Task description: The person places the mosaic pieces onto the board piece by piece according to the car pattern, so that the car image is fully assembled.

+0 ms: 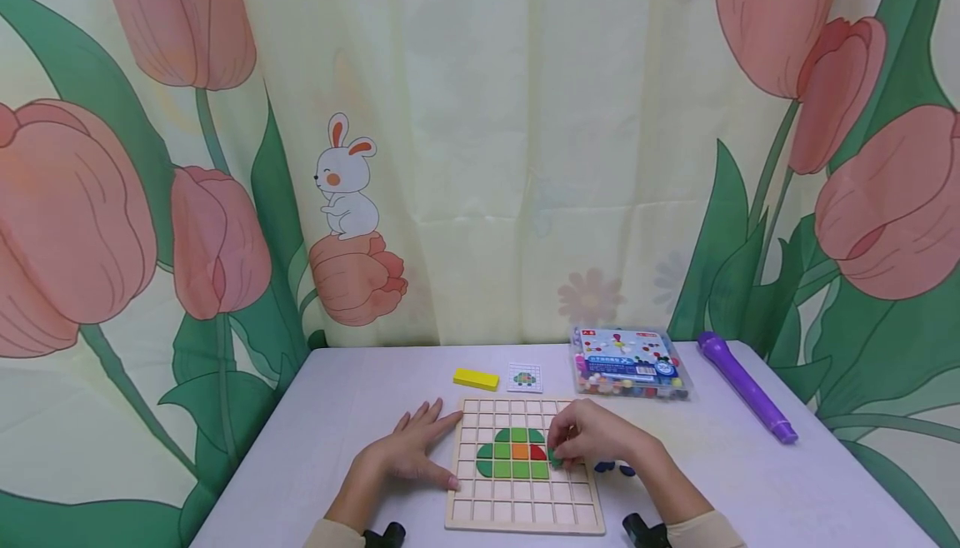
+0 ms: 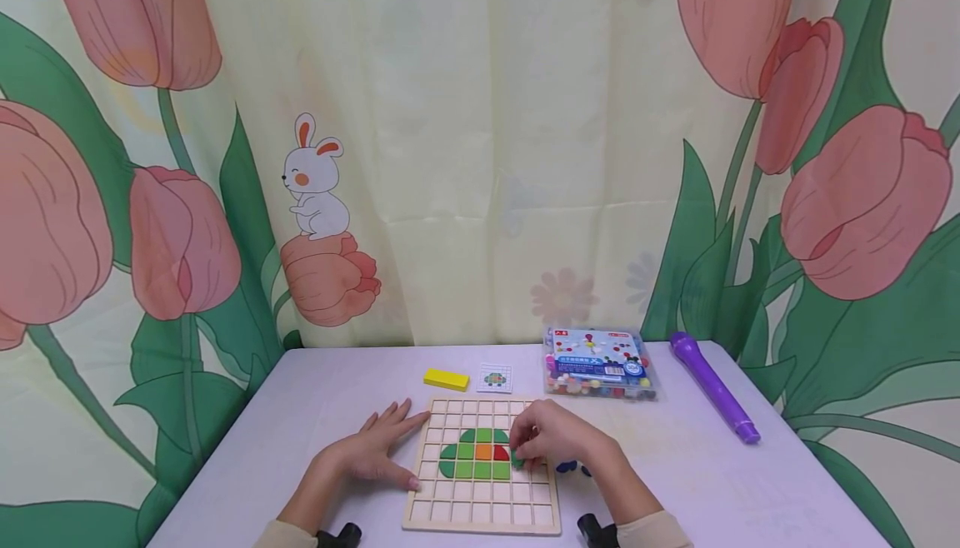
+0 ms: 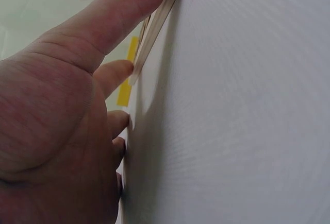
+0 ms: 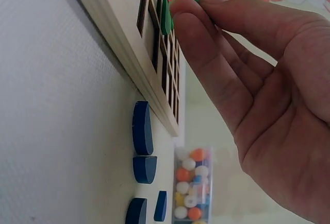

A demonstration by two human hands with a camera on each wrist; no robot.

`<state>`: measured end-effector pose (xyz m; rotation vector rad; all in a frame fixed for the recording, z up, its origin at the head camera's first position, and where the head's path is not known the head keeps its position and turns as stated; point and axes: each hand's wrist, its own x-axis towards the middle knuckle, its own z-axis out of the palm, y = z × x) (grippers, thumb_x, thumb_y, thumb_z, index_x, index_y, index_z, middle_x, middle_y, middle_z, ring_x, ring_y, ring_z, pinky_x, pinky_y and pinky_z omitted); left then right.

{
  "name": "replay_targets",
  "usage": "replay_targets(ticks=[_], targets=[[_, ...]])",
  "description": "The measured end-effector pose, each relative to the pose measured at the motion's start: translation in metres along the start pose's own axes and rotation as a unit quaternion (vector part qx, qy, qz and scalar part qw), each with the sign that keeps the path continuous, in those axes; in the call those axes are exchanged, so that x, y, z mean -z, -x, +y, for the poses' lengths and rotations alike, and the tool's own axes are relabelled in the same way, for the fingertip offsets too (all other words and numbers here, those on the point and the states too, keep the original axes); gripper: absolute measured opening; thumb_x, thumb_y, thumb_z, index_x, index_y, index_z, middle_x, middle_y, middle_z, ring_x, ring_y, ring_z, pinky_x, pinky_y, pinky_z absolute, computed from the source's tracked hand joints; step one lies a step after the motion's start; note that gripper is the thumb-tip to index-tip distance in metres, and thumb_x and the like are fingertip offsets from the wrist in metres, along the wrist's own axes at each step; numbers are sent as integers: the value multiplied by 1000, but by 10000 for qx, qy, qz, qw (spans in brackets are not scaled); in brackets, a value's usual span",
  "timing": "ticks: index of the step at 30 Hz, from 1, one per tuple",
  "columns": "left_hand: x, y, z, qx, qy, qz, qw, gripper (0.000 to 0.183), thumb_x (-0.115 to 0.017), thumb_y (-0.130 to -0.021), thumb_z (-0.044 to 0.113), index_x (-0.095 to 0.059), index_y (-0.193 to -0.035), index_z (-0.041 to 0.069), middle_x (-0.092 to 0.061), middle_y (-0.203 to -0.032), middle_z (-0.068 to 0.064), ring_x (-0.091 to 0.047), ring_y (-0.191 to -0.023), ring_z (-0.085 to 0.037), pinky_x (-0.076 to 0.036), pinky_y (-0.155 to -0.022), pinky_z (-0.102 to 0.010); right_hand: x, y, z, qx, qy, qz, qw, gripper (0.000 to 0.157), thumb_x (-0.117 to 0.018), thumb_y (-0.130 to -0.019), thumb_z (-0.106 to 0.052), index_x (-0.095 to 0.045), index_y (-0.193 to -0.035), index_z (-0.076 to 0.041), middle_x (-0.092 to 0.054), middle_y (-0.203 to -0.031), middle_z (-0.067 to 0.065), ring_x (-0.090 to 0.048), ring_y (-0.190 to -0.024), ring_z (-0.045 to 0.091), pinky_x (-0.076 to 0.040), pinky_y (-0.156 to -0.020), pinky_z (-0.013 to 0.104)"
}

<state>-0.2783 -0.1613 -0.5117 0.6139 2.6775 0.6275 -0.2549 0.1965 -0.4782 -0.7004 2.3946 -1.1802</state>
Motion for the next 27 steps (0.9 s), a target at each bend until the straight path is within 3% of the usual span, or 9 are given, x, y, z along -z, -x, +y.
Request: replay_targets(ticks=[20,27], targets=[[0,-2,-3,83,-38,-3,10000,112,-85,-68,71,-37,-162,34,-16,-175,-16,-6,-163,-39,-4,-127,-68,-3,1,-2,-100,38,-238,9997,9,-80,-87,-1,-83,-91,-8,-78,-82,6,-69,-65,14,-61,-62,27],[-1,-1,-2,15,-36,14,10000,111,-86,-69,69,-37,-162,33,-17,-174,-17,-7,-163,-40,-4,-127,-69,-2,2,-3,3,316,-227,9992,16,-86,-80,-1,-84,-93,-11,-79,-87,2,-61,-70,7,-53,-64,20]])
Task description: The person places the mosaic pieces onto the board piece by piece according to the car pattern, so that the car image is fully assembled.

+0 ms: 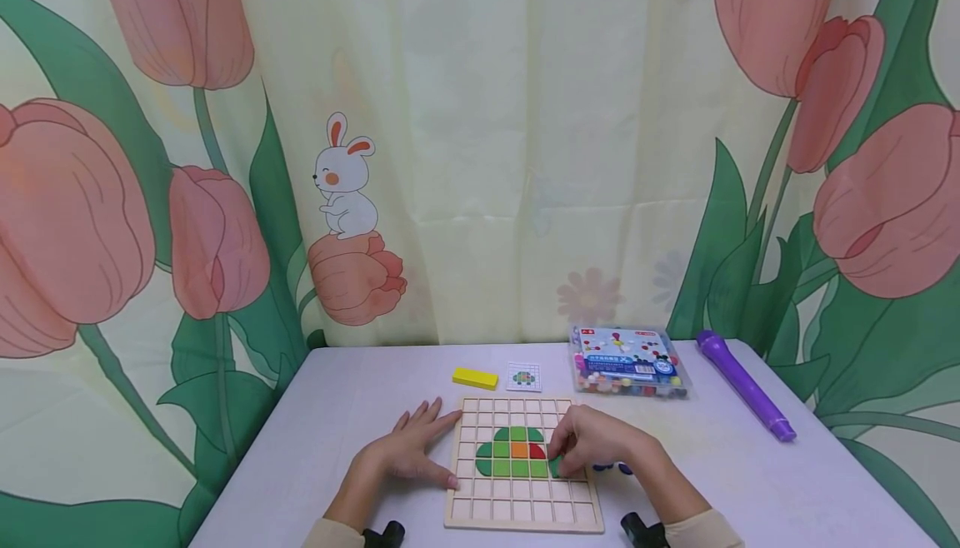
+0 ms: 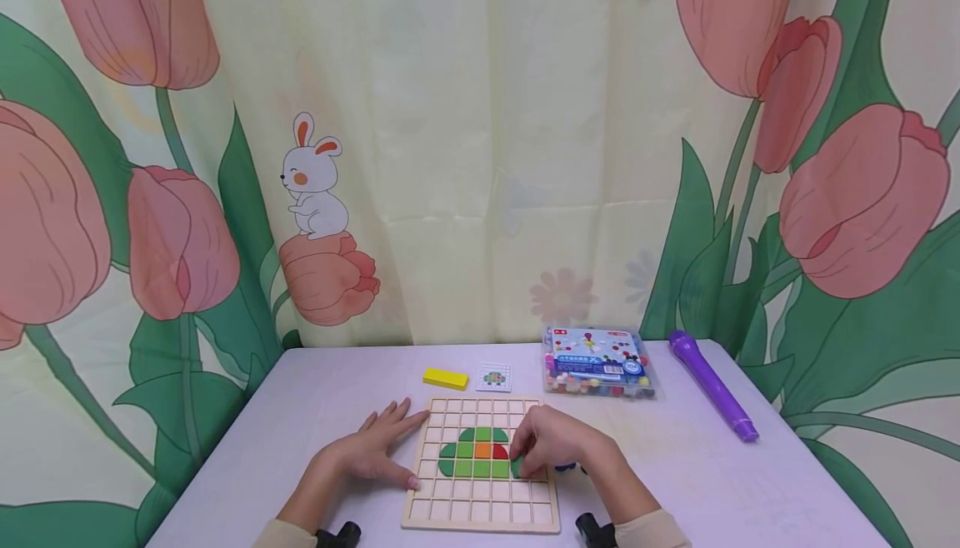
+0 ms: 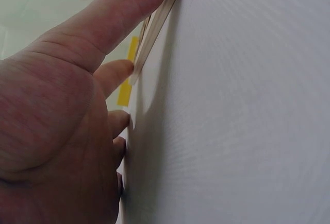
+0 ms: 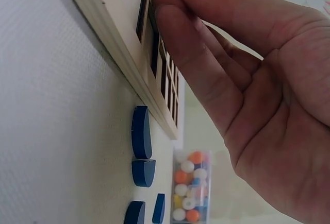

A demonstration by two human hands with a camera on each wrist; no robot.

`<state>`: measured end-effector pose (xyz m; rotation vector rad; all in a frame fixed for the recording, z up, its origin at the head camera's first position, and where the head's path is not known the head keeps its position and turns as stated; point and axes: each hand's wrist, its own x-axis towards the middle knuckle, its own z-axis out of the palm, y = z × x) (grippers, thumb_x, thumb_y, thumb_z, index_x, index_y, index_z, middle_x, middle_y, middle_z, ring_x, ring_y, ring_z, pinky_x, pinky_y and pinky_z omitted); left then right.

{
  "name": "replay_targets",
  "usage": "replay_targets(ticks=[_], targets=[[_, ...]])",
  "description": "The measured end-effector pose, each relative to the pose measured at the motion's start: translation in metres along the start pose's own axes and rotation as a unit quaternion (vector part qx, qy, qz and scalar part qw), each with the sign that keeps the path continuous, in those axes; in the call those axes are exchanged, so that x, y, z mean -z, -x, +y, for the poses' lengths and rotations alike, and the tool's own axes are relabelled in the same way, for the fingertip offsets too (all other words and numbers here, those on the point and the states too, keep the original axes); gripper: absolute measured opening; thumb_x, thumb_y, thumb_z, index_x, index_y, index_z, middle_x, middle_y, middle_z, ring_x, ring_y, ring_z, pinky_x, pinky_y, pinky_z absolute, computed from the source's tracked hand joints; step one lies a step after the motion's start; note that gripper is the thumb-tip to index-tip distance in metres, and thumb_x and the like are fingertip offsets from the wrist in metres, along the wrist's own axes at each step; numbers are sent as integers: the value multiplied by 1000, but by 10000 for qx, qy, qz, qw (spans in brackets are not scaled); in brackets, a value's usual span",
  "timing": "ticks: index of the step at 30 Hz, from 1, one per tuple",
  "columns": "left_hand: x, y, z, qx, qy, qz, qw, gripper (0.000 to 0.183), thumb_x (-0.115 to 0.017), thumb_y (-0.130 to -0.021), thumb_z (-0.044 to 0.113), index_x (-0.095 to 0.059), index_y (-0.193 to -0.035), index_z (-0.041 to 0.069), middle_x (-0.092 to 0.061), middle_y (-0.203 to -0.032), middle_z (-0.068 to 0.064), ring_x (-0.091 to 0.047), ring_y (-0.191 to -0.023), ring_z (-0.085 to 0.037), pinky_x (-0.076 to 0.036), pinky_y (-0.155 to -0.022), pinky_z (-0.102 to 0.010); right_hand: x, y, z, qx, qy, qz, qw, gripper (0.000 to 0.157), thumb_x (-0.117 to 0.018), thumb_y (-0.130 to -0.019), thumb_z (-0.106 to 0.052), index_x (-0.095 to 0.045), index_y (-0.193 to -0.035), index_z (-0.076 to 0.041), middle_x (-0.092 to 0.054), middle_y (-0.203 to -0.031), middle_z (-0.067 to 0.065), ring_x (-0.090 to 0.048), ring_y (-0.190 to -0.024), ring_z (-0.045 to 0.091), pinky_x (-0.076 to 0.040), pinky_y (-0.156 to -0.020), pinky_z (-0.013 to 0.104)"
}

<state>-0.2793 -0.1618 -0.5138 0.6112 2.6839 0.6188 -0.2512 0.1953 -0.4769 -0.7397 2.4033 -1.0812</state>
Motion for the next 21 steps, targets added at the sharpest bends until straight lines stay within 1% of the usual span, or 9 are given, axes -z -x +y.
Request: replay_targets(ticks=[6,12,16,21], targets=[[1,0,1,6,42,-16,10000,111,-86,-69,69,-38,-162,33,-17,-174,-17,-8,-162,-40,-4,-126,-70,1,-1,1,17,131,-65,9999,16,-86,-81,-2,-82,-92,-13,-78,-86,0,-60,-71,7,-53,-66,20],[1,0,2,52,52,-29,10000,110,-86,-68,68,-38,-161,34,-18,-174,-16,-7,-163,-40,-4,-127,-70,-1,-3,1,-55,279,-85,9996,13,-86,-83,-5,-80,-90,-15,-73,-82,-4,-56,-71,7,-48,-66,20],[1,1,2,37,63,-19,10000,110,-87,-68,67,-38,-161,33,-18,-174,-17,-8,-162,-40,-4,-126,-70,-1,-3,1,-16,352,-83,9993,12,-86,-83,-6,-79,-89,-14,-70,-78,-6,-54,-70,6,-46,-65,20],[2,2,4,35,94,-16,9999,111,-87,-68,67,-39,-161,32,-18,-174,-17,-8,-162,-40,-4,-126,-70,-1,-2,1,-33,354,-94,9993,12,-86,-83,-6,-79,-89,-14,-70,-78,-7,-54,-70,5,-46,-65,19]])
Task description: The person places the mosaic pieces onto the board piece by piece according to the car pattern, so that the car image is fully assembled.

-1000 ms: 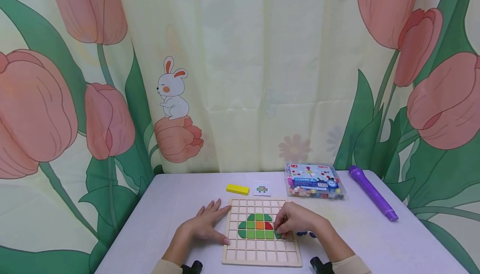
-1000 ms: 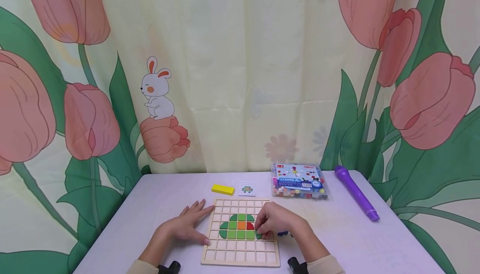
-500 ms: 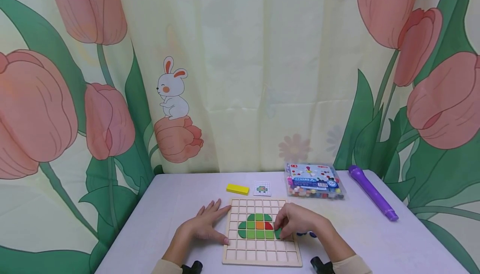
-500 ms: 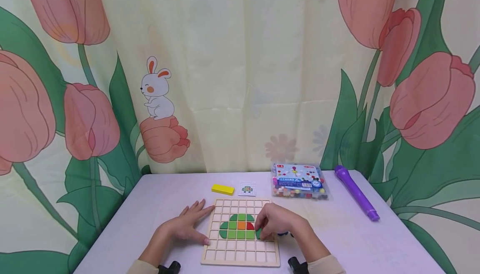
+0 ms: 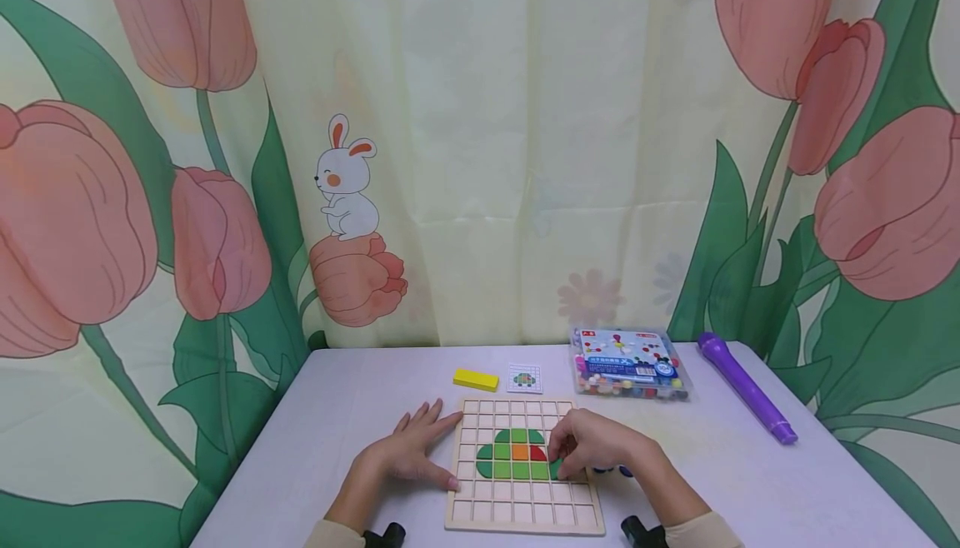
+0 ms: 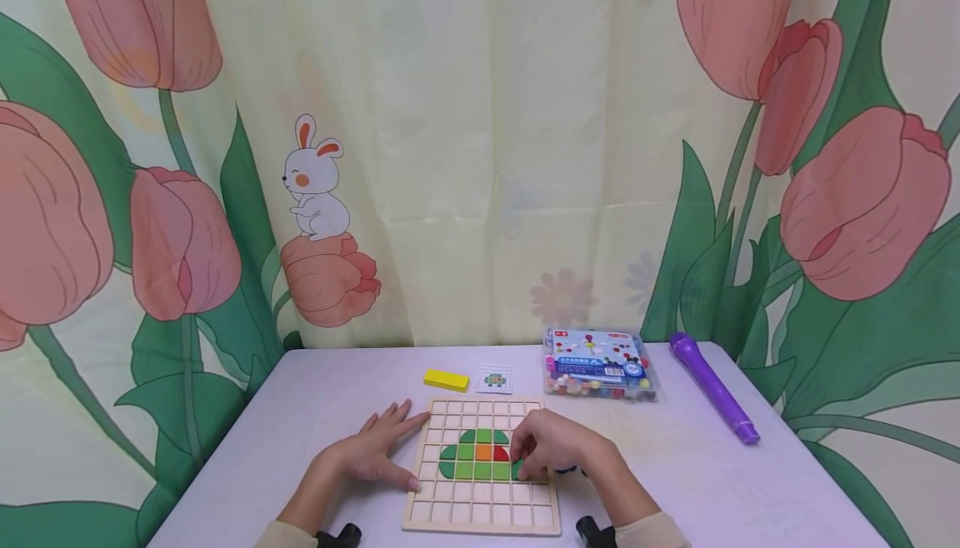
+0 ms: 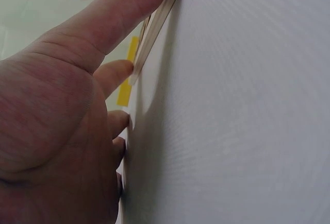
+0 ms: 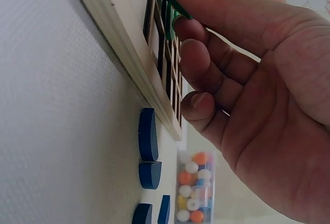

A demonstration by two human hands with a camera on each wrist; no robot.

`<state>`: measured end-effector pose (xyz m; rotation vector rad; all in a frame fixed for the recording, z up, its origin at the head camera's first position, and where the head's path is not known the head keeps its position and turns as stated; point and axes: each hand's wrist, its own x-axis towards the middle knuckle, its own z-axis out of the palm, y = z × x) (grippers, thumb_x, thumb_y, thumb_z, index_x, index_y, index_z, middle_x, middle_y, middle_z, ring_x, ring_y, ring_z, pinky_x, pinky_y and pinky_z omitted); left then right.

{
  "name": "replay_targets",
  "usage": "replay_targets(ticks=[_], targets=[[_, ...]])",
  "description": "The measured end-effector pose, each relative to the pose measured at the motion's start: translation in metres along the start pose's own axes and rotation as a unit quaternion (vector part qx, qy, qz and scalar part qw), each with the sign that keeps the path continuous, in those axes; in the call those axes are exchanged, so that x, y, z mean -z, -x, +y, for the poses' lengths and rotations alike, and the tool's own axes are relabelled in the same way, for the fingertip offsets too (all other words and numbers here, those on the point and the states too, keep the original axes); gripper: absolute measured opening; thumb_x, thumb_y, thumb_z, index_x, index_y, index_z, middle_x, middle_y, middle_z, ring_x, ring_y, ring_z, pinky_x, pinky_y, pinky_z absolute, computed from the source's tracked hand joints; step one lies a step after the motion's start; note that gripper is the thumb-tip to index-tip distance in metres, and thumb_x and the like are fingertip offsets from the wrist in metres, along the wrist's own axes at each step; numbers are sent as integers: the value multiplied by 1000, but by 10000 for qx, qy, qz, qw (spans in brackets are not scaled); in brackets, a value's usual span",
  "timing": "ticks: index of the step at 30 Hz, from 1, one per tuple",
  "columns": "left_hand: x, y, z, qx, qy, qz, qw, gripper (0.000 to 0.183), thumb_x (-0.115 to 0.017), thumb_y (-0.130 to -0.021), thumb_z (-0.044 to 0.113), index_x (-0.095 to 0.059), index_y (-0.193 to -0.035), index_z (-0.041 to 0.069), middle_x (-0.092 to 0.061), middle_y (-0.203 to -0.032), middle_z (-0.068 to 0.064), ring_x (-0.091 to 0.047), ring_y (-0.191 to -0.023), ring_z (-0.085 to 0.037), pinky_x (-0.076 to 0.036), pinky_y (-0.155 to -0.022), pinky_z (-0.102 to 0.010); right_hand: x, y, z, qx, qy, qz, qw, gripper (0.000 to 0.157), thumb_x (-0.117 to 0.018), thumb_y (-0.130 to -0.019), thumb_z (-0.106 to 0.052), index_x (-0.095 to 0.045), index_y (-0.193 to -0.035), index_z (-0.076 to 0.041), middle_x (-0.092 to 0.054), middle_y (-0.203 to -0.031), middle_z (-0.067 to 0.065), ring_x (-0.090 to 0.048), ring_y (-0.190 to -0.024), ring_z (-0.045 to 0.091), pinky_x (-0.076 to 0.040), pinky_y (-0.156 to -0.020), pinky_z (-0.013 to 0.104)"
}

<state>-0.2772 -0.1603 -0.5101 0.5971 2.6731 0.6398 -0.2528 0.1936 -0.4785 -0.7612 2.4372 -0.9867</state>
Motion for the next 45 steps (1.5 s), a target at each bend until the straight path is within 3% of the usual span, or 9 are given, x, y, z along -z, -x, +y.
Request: replay_targets(ticks=[28,45], targets=[[0,0,-1,10,-50,6,10000,110,-86,-68,68,-39,-161,33,-18,-174,-17,-8,-162,-40,-4,-127,-69,-1,-2,4,-34,-86,107,9999,17,-86,-81,-1,-79,-88,-16,-73,-81,0,-55,-71,9,-47,-64,20],[0,0,0,-17,-21,0,10000,111,-86,-68,68,-39,-161,33,-19,-174,-17,-8,-162,-40,-4,-126,-70,26,16,12,-17,176,1086,9939,19,-81,-90,-12,-76,-109,-10,-64,-86,-1,-56,-81,18,-46,-63,24]])
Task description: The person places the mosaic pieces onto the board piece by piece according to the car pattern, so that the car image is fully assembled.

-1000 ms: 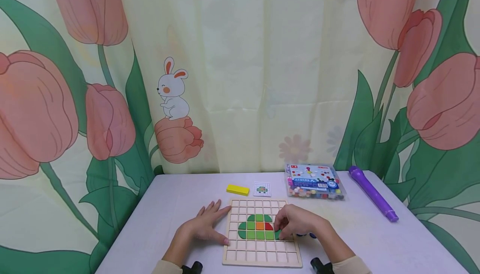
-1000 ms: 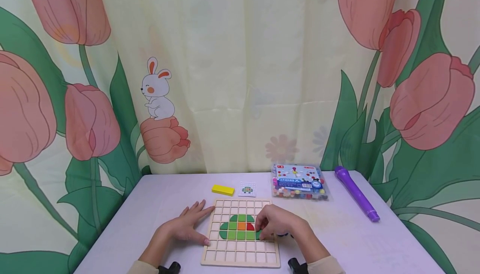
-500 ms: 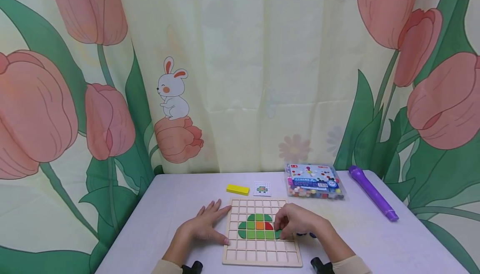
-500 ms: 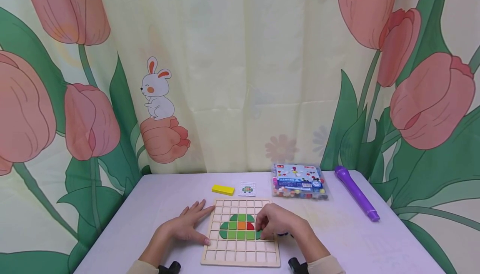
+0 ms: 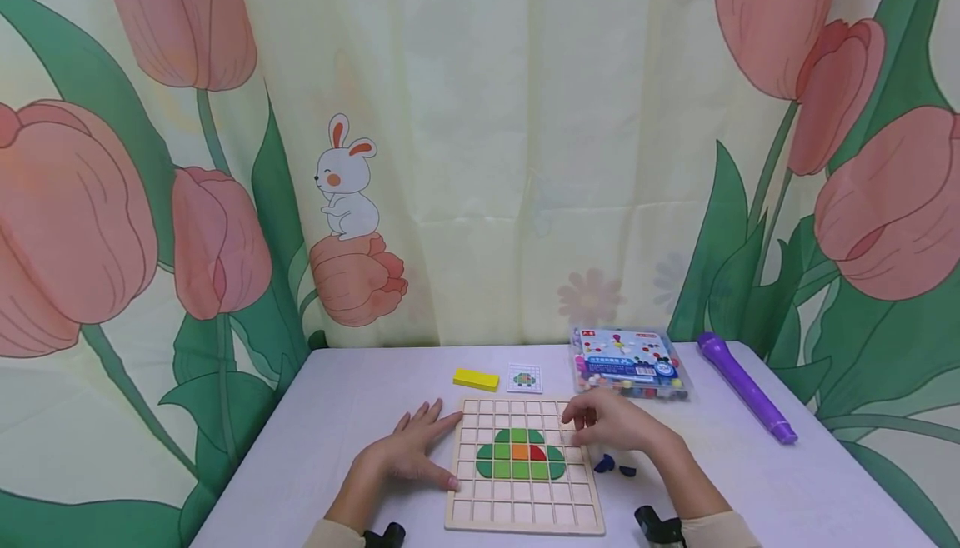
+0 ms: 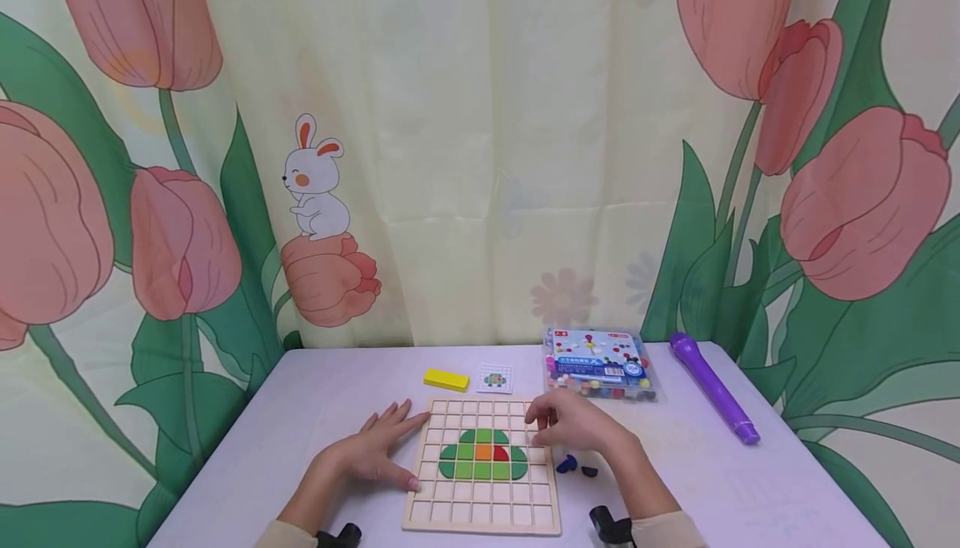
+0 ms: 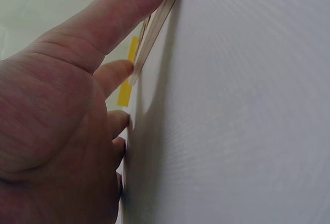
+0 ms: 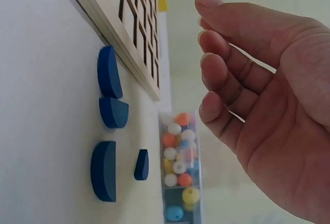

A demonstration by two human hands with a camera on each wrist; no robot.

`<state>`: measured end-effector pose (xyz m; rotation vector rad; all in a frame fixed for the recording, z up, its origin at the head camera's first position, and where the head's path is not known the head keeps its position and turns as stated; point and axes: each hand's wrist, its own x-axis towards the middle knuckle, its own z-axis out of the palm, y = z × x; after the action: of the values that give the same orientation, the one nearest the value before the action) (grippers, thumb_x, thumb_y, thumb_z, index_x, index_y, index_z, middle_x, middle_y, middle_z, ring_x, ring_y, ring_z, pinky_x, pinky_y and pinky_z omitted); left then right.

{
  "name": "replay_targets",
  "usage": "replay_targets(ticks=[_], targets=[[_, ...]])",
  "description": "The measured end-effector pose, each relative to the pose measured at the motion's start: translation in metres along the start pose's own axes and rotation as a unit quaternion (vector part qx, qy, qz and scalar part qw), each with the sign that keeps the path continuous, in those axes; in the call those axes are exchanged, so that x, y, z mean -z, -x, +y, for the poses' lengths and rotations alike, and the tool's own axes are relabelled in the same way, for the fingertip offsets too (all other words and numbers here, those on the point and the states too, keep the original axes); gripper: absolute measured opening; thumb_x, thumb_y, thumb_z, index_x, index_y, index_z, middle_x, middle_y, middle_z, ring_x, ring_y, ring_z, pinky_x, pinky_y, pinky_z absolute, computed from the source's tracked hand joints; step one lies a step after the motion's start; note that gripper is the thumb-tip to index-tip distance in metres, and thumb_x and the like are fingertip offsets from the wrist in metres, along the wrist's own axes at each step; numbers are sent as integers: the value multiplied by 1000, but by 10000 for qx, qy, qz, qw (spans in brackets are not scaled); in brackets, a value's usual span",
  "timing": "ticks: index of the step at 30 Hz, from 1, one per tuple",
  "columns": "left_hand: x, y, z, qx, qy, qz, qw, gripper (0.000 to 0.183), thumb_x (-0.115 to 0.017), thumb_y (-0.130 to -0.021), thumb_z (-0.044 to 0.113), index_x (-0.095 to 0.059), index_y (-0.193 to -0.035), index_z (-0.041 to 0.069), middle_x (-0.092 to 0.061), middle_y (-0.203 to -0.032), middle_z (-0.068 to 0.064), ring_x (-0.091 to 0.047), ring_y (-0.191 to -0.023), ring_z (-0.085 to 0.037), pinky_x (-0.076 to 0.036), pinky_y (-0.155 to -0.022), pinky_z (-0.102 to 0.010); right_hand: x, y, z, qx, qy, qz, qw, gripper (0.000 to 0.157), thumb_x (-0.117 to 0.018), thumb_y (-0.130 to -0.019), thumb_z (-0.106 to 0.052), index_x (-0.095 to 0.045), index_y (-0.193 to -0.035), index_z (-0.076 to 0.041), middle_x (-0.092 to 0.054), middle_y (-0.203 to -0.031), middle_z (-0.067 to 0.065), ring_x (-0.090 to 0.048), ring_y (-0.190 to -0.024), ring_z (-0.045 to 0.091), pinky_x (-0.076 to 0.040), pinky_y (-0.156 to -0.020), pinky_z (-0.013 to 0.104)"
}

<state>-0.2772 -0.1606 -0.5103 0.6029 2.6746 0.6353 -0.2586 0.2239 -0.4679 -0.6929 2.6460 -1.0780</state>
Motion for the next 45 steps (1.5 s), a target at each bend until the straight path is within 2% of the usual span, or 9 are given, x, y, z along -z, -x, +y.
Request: replay_targets(ticks=[8,15,22,31,45], targets=[[1,1,0,-28,5,-7,10000,111,-86,-68,68,-39,-161,32,-19,-174,-17,-8,-162,-41,-5,-126,-70,12,6,9,-113,37,195,9997,25,-81,-89,-10,-76,-113,-8,-63,-89,0,-55,-84,19,-48,-62,24],[1,1,-1,-66,-8,5,10000,111,-86,-69,68,-38,-162,31,-18,-174,-18,-8,-162,-41,-5,-126,-70,20,15,21,-626,262,476,9966,23,-80,-87,-2,-75,-109,-7,-65,-92,5,-56,-83,21,-50,-62,28],[0,1,-1,-25,-15,5,10000,112,-86,-68,69,-38,-162,31,-18,-174,-17,-8,-162,-41,-5,-126,-70,23,19,32,-1074,267,463,9928,25,-81,-82,5,-77,-102,-9,-64,-88,6,-55,-81,20,-47,-65,29],[0,1,0,-43,-49,44,10000,111,-87,-68,68,-38,-162,31,-18,-174,-17,-8,-162,-41,-5,-127,-69,22,21,38,-1654,335,435,9847,29,-83,-79,7,-79,-100,-13,-66,-87,4,-56,-82,20,-50,-73,34],[1,1,0,-68,-19,21,10000,111,-87,-69,67,-38,-162,30,-18,-174,-18,-9,-162,-41,-5,-127,-69,23,23,38,-1719,274,320,9842,29,-80,-80,10,-80,-98,-13,-66,-85,4,-56,-81,19,-50,-73,34]])
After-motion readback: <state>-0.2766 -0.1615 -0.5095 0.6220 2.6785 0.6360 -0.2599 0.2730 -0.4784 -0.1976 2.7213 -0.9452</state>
